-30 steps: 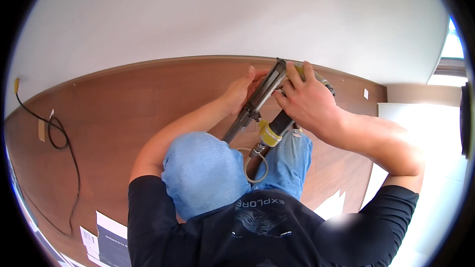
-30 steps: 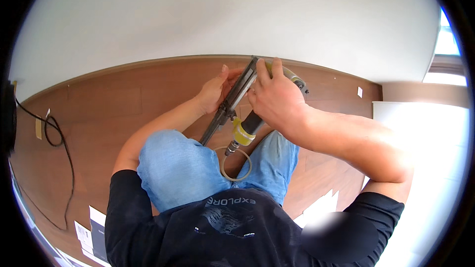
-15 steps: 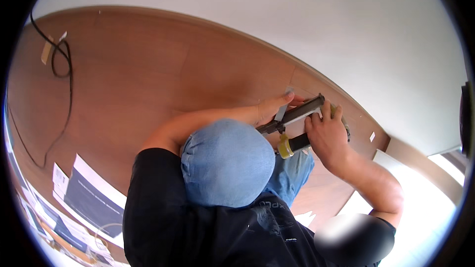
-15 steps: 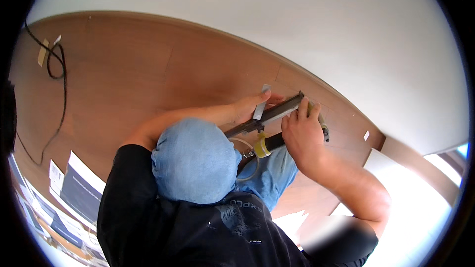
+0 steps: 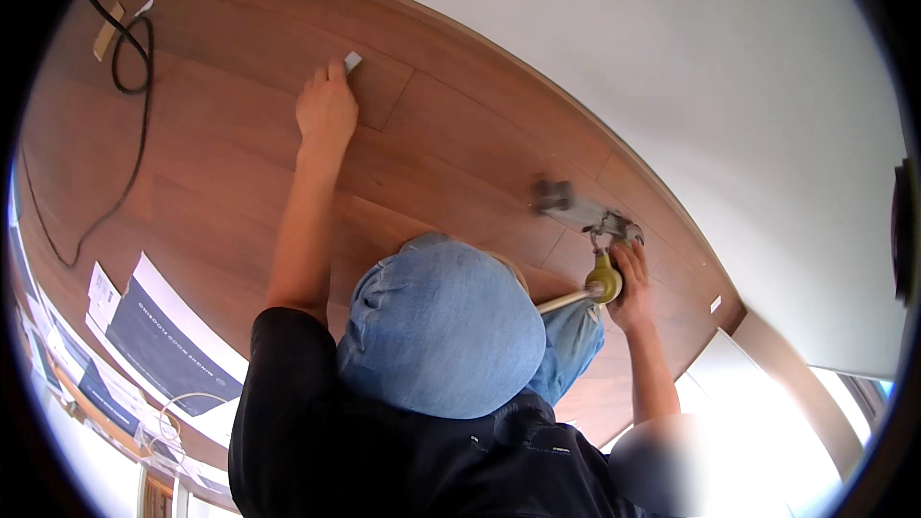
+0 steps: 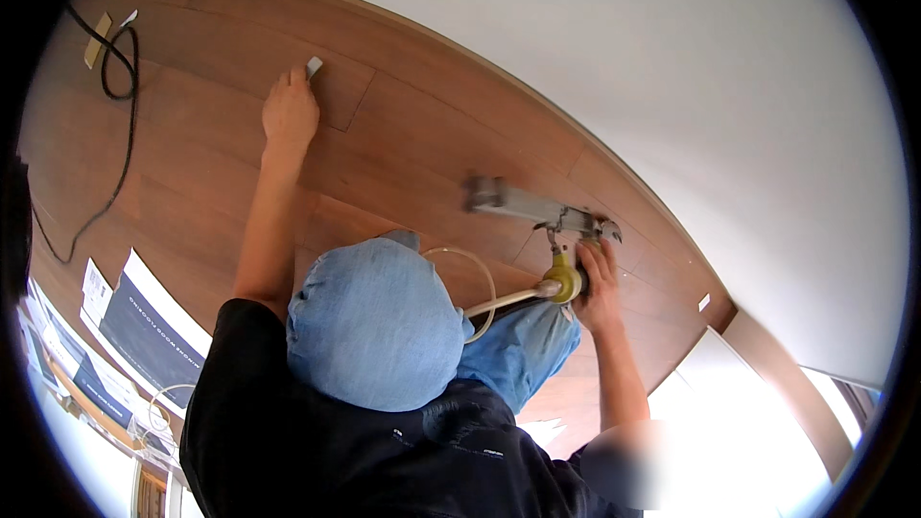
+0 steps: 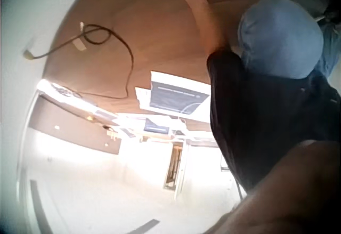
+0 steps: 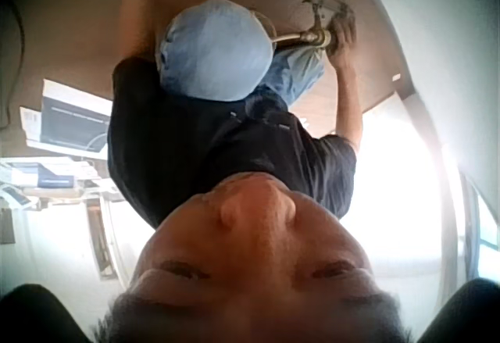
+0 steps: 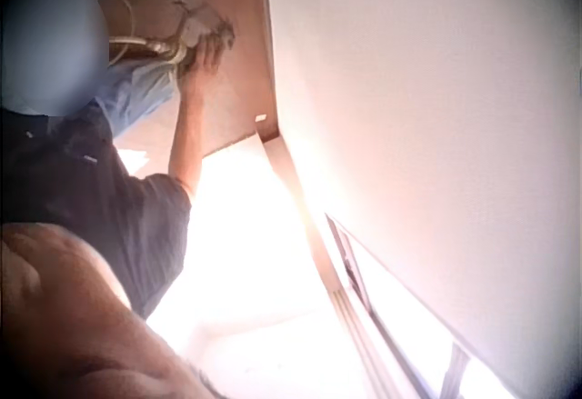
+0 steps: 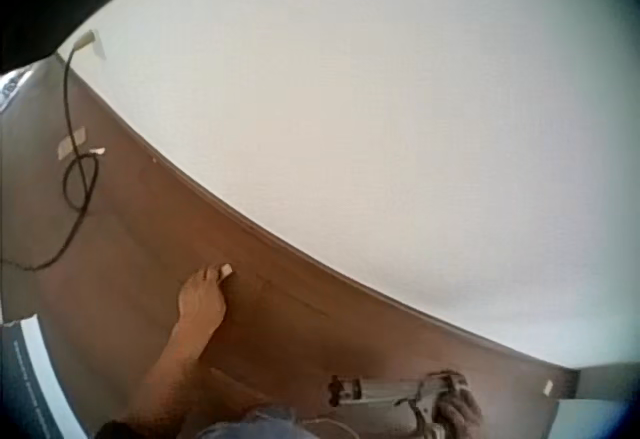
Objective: The person installs a wooden baseboard along the bottom of a wall by hammering it into place and using a pneumatic nail gun.
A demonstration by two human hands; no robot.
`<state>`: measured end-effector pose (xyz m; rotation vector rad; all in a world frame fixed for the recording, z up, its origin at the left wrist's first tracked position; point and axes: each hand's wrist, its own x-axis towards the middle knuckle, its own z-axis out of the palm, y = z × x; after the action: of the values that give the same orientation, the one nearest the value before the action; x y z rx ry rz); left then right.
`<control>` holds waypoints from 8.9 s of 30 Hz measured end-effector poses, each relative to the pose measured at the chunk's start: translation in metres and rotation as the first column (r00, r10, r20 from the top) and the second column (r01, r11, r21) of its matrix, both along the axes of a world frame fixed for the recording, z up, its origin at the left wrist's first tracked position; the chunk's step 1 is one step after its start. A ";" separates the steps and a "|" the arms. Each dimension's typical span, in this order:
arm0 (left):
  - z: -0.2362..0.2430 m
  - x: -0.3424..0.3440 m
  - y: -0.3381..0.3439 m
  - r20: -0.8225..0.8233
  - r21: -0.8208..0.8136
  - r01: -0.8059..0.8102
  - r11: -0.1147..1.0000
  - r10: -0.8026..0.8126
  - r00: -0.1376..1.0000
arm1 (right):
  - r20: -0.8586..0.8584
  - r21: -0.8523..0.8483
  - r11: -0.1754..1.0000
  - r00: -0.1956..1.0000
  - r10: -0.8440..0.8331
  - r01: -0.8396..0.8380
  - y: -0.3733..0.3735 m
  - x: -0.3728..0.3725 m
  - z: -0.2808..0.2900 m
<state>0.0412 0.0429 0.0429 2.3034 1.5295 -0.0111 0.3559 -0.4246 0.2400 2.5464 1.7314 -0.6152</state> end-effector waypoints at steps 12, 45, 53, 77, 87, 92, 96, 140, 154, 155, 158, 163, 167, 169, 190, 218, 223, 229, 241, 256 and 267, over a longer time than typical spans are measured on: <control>-0.034 0.133 -0.064 0.624 -0.774 0.547 0.320 0.535 0.570 | -0.579 0.587 0.704 0.815 0.021 0.399 0.201 -0.102 -0.178; -0.045 0.174 -0.036 0.684 -0.679 0.344 0.649 0.387 0.619 | -0.619 0.535 0.635 0.770 -0.155 0.558 0.276 -0.130 -0.199; -0.024 0.171 -0.029 0.617 -0.735 0.320 0.598 0.392 0.683 | -0.564 0.569 0.626 0.807 -0.175 0.533 0.277 -0.130 -0.205; -0.045 0.177 -0.035 0.637 -0.732 0.341 0.589 0.416 0.649 | -0.623 0.515 0.644 0.764 -0.172 0.565 0.268 -0.127 -0.207; 0.022 0.006 -0.008 0.221 0.151 0.066 0.986 -0.099 0.970 | -0.756 0.411 0.752 0.653 -0.034 0.515 0.093 -0.107 -0.149; 0.007 -0.040 0.028 0.021 0.100 0.103 0.990 -0.105 0.994 | -0.773 0.207 0.692 0.549 -0.318 0.692 0.039 -0.111 -0.103; -0.059 -0.052 0.060 -0.139 0.156 0.195 0.968 -0.173 0.975 | -0.515 0.139 0.804 0.736 -0.440 0.579 0.048 -0.087 -0.074; 0.231 0.407 -0.488 0.695 0.244 0.892 -0.381 -0.573 -0.435 | 0.168 0.464 0.654 0.665 -0.727 0.598 -0.286 -0.019 -0.007; 0.041 0.608 -0.476 0.717 -0.084 0.921 -0.381 -0.664 -0.210 | 0.517 0.055 0.610 0.500 -0.695 0.790 -0.307 0.122 -0.059; 0.035 0.617 -0.488 0.724 -0.082 0.914 -0.398 -0.654 -0.220 | 0.551 0.022 0.656 0.538 -0.638 0.754 -0.306 0.136 -0.064; 0.019 0.638 -0.536 0.784 -0.031 0.893 -0.449 -0.566 -0.257 | 0.603 -0.084 0.722 0.612 -0.512 0.687 -0.300 0.170 -0.075; 0.008 0.656 -0.565 0.701 -0.140 0.867 -0.478 -0.666 -0.254 | 0.589 -0.118 0.798 0.689 -0.423 0.591 -0.294 0.198 -0.085; 0.000 0.666 -0.578 0.584 -0.181 0.904 -0.386 -0.782 -0.217 | 0.549 -0.091 0.815 0.711 -0.438 0.572 -0.299 0.207 -0.101; -0.003 0.665 -0.583 0.472 -0.118 0.918 -0.379 -0.835 -0.284 | 0.533 -0.097 0.814 0.720 -0.443 0.573 -0.302 0.209 -0.107; -0.045 0.667 -0.581 0.585 -0.518 0.747 -0.416 -0.809 -0.045 | 0.463 0.080 0.854 0.740 -0.488 0.513 -0.314 0.217 -0.128; -0.125 0.639 -0.469 0.683 -0.466 0.883 0.062 -0.609 0.403 | 0.318 0.081 0.678 0.626 -0.712 0.731 -0.336 0.162 -0.264; -0.129 0.698 -0.454 0.471 -0.063 0.998 0.003 -0.881 0.033 | 0.362 0.058 0.650 0.591 -0.721 0.757 -0.385 0.154 -0.305; -0.134 0.767 -0.486 0.174 0.136 0.982 -0.133 -0.972 -0.156 | 0.366 0.091 0.653 0.585 -0.724 0.752 -0.396 0.158 -0.324; -0.126 0.713 -0.434 0.043 0.081 0.996 0.044 -0.998 0.041 | 0.490 0.027 0.519 0.441 -0.752 0.854 -0.386 0.157 -0.327; -0.123 0.652 -0.402 0.089 0.205 0.965 0.164 -0.985 0.148 | -0.174 0.413 0.362 0.463 -0.869 0.835 -0.457 0.153 -0.364; -0.142 0.658 -0.401 0.024 0.200 0.958 0.207 -0.978 0.206 | -0.375 0.303 0.130 0.244 -0.894 0.944 -0.445 0.158 -0.352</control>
<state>0.6995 -0.3582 -0.0987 2.8764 -0.3068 -0.0650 0.5144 -0.8695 -0.1117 3.8372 -0.1460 -0.2228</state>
